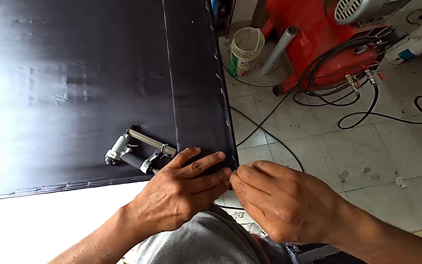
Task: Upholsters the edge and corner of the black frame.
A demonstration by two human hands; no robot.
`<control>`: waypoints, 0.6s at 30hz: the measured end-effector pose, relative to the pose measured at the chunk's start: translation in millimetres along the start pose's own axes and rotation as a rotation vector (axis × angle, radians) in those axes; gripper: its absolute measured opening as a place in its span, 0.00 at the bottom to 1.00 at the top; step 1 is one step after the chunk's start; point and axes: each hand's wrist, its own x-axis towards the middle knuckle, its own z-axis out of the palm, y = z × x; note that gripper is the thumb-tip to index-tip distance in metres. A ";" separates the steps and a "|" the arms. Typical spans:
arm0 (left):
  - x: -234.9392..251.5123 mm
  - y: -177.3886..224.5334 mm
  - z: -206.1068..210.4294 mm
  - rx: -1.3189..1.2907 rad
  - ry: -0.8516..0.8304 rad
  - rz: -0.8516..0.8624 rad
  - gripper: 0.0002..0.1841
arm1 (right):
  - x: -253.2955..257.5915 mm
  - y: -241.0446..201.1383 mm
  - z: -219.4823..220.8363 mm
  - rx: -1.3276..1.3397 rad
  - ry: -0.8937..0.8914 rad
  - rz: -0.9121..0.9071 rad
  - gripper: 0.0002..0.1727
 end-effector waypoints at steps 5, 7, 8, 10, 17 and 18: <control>11.1 -15.1 -8.1 -0.017 -0.077 0.147 0.17 | -1.9 -76.6 -7.7 0.293 -0.111 0.196 0.13; 18.3 -15.6 -12.0 -0.023 -0.109 0.189 0.18 | 29.5 -108.9 22.6 0.535 -0.125 0.238 0.14; 21.6 -15.0 -15.3 -0.022 -0.138 0.206 0.18 | 53.0 -119.6 48.0 0.550 -0.108 0.283 0.13; 25.3 -13.1 -21.7 -0.010 -0.184 0.222 0.19 | 116.2 -126.5 100.9 0.505 -0.127 0.458 0.13; 28.0 -12.0 -17.2 -0.014 -0.175 0.236 0.19 | 257.4 -108.8 248.4 0.396 -0.394 0.710 0.38; 28.1 -12.9 -17.6 -0.004 -0.179 0.251 0.19 | 263.2 -105.4 255.9 0.371 -0.415 0.755 0.34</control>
